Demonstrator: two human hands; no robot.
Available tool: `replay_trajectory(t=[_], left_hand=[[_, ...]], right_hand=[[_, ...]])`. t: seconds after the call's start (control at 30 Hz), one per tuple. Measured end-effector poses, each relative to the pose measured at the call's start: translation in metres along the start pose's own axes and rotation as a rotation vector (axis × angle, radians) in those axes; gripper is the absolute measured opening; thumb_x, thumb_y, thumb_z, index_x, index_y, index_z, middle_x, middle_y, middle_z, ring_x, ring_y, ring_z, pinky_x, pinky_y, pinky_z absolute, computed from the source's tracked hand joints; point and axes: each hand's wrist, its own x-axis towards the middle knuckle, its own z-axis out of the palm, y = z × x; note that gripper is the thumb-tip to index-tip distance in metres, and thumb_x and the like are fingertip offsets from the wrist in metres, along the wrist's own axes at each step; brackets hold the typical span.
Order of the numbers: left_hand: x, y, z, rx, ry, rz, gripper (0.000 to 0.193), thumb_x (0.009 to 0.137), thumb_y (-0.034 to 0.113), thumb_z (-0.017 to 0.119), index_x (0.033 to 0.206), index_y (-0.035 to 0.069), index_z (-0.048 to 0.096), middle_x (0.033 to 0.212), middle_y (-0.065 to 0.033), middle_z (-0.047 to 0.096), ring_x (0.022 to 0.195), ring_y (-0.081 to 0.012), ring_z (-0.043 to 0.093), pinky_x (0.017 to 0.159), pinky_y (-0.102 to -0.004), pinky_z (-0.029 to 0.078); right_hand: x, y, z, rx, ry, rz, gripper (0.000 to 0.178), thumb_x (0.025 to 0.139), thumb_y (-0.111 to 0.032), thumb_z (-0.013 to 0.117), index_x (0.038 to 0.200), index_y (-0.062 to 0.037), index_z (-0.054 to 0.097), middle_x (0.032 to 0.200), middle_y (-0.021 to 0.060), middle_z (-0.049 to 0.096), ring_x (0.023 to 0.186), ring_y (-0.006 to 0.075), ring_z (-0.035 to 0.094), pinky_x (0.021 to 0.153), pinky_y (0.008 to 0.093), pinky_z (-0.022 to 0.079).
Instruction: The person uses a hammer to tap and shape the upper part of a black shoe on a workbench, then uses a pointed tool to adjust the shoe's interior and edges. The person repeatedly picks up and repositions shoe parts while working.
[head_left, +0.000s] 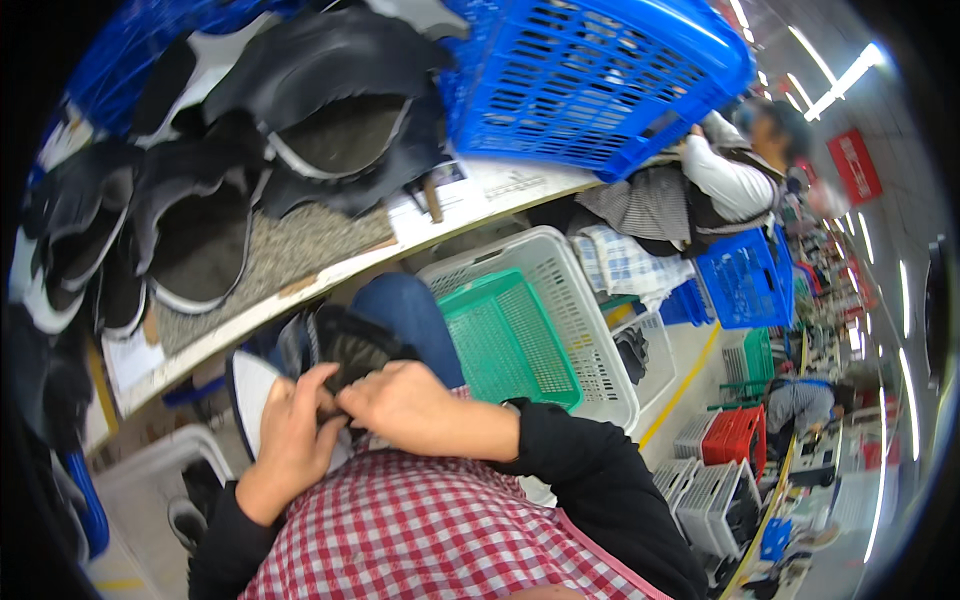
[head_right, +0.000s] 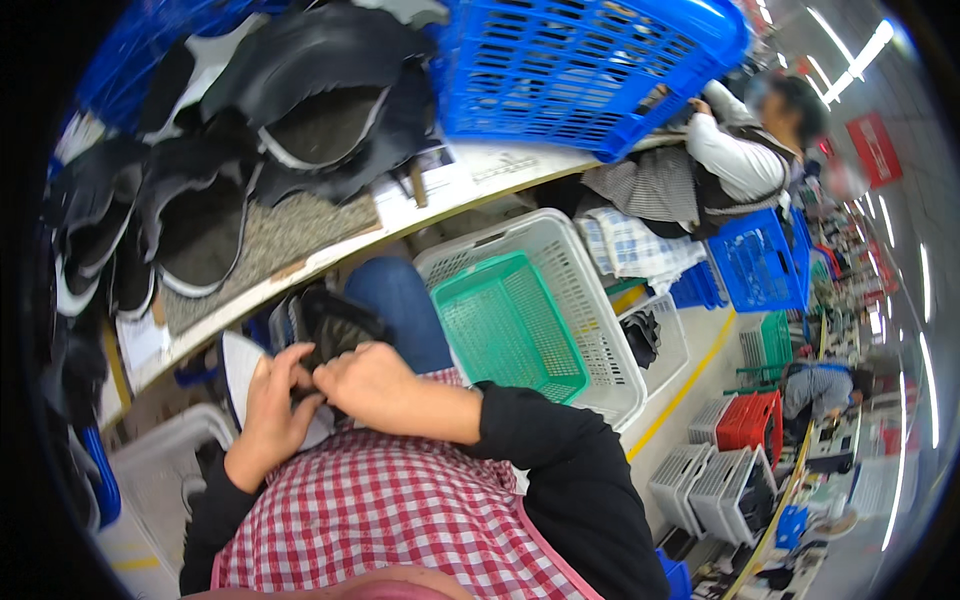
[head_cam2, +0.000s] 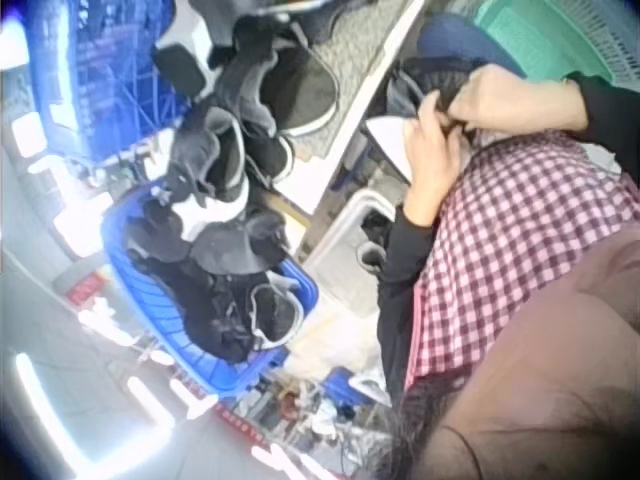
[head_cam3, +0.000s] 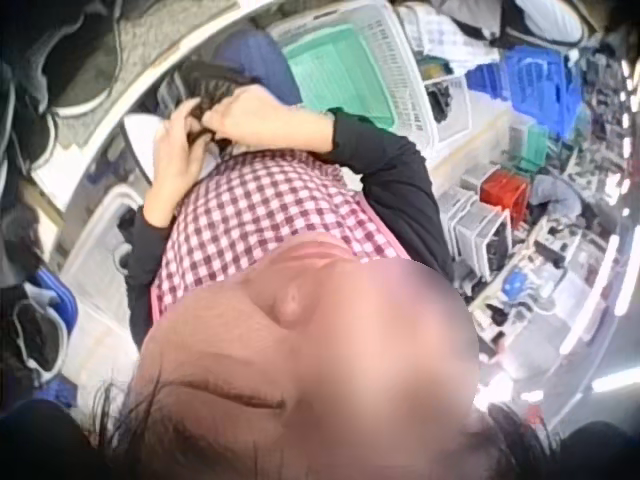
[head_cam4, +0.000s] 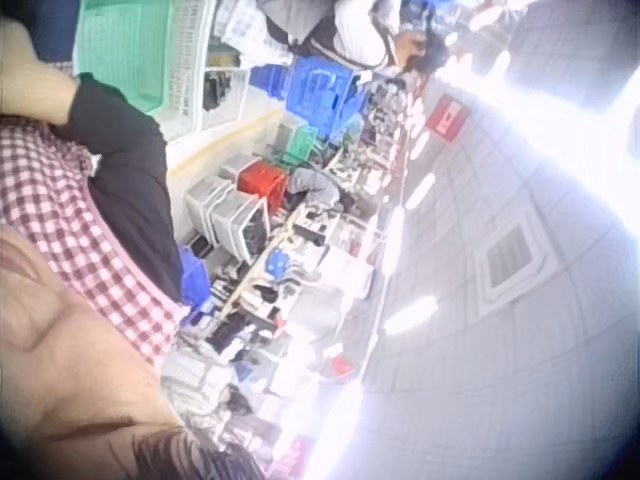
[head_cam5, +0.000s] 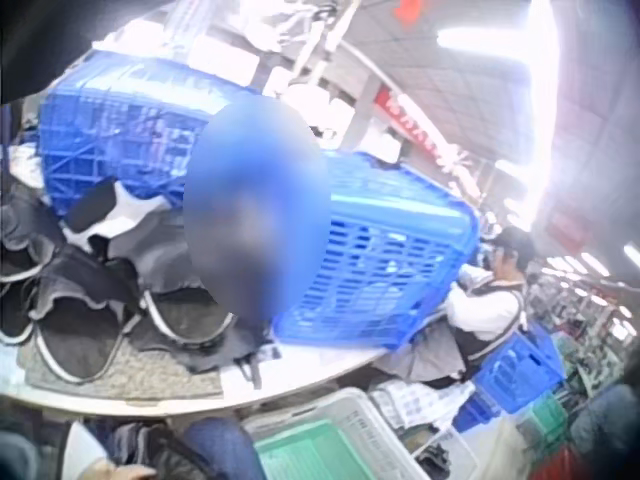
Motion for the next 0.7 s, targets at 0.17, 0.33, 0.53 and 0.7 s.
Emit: replay_trajectory(t=[0.17, 0.33, 0.53, 0.7], left_hand=[[-0.008, 0.005, -0.006, 0.067, -0.134, 0.051, 0.08, 0.071, -0.01, 0.074, 0.147, 0.001, 0.051, 0.094, -0.0126, 0.067, 0.088, -0.0303, 0.057, 0.089, -0.0413, 0.043], [0.014, 0.004, -0.053, 0.232, 0.316, 0.048, 0.086, 0.073, -0.008, 0.073, 0.153, 0.007, 0.043, 0.136, -0.0161, 0.055, 0.119, -0.0287, 0.054, 0.102, -0.0405, 0.043], [0.047, -0.019, -0.051, 0.107, 0.03, 0.001, 0.014, 0.083, -0.002, 0.072, 0.095, -0.003, 0.066, 0.086, -0.0169, 0.063, 0.075, -0.0306, 0.063, 0.07, -0.0367, 0.05], [0.046, -0.032, -0.017, -0.457, -0.211, -0.225, 0.016, 0.091, 0.0, 0.063, 0.105, -0.003, 0.07, 0.093, -0.0111, 0.075, 0.086, -0.0193, 0.071, 0.08, -0.0322, 0.054]], right_hand=[[-0.005, 0.006, -0.007, 0.119, 0.024, 0.034, 0.012, 0.076, -0.02, 0.072, 0.079, -0.0092, 0.067, 0.072, 0.0073, 0.07, 0.067, 0.0272, 0.071, 0.056, 0.0402, 0.052], [-0.005, 0.01, -0.031, 0.004, 0.02, 0.182, 0.01, 0.074, -0.022, 0.07, 0.075, -0.0121, 0.072, 0.068, 0.0106, 0.071, 0.066, 0.0298, 0.072, 0.054, 0.0438, 0.051], [0.037, -0.001, -0.029, -0.155, -0.341, 0.143, 0.014, 0.076, -0.018, 0.071, 0.085, -0.0105, 0.078, 0.083, 0.0118, 0.077, 0.08, 0.0301, 0.076, 0.065, 0.0431, 0.057], [0.051, -0.015, 0.012, -0.248, -0.448, 0.006, 0.015, 0.077, -0.02, 0.075, 0.09, -0.0168, 0.082, 0.094, 0.0021, 0.079, 0.091, 0.0219, 0.075, 0.071, 0.0379, 0.057]])
